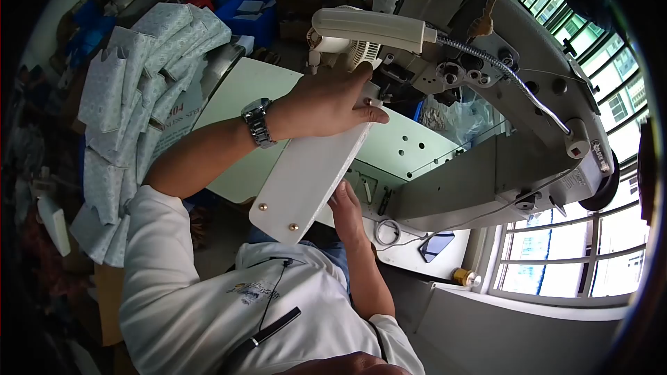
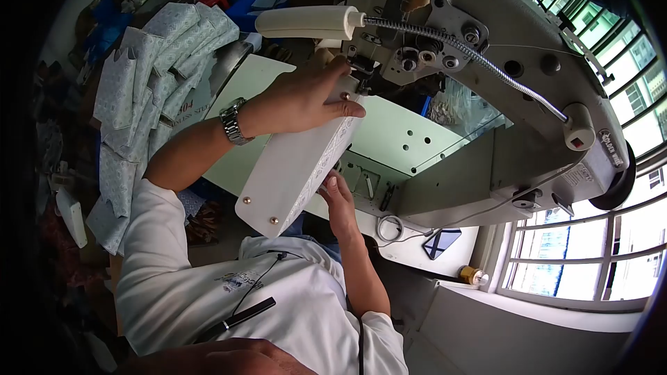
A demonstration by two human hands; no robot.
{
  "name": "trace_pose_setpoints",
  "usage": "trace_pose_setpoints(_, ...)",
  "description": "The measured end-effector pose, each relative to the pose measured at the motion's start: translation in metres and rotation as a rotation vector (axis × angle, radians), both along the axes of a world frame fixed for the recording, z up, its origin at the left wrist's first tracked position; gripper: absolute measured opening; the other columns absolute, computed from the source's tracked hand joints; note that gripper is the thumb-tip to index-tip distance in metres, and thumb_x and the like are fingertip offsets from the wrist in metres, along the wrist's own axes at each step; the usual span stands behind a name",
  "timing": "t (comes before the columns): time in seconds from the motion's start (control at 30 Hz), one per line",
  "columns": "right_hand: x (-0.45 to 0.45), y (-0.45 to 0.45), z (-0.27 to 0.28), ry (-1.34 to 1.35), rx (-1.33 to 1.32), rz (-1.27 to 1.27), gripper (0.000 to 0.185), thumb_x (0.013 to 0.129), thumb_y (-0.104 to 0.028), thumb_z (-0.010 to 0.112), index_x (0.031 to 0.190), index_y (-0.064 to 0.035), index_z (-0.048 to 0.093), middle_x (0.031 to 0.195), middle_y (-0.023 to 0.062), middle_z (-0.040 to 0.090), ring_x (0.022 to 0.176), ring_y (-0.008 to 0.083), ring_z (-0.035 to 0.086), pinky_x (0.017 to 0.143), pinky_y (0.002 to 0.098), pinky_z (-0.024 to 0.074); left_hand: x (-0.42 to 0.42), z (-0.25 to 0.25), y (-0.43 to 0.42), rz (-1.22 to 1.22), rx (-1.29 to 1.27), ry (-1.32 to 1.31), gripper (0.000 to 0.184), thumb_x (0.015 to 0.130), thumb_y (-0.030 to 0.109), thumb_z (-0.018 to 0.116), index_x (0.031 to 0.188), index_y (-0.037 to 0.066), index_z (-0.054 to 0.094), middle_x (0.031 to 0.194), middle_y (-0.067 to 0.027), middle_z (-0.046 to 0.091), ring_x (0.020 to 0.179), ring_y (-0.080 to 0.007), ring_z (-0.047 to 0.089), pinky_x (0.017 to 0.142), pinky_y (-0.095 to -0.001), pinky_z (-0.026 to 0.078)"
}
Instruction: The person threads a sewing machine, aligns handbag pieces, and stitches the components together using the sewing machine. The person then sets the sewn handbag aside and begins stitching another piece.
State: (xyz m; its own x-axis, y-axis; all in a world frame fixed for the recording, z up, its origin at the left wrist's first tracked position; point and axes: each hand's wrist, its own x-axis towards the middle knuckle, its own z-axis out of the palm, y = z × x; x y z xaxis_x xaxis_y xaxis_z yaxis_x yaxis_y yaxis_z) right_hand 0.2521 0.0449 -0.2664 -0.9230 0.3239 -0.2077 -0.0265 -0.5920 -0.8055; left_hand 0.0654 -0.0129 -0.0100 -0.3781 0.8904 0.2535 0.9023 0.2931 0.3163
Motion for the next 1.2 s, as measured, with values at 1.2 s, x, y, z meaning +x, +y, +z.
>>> trace_pose_setpoints(1.2, 0.036, -0.009, 0.041, -0.037, -0.177, -0.111, 0.043, 0.108, -0.032, 0.06, 0.142, -0.0069, 0.05, 0.131, 0.004, 0.063, 0.119, 0.0156, 0.061, 0.1, 0.0367, 0.0506, 0.064, 0.031, -0.095, -0.42, -0.154, 0.073, 0.115, 0.074, 0.084, 0.07, 0.15, 0.002, 0.049, 0.158, -0.0183, 0.039, 0.152, -0.043, 0.027, 0.118, -0.0522, 0.034)
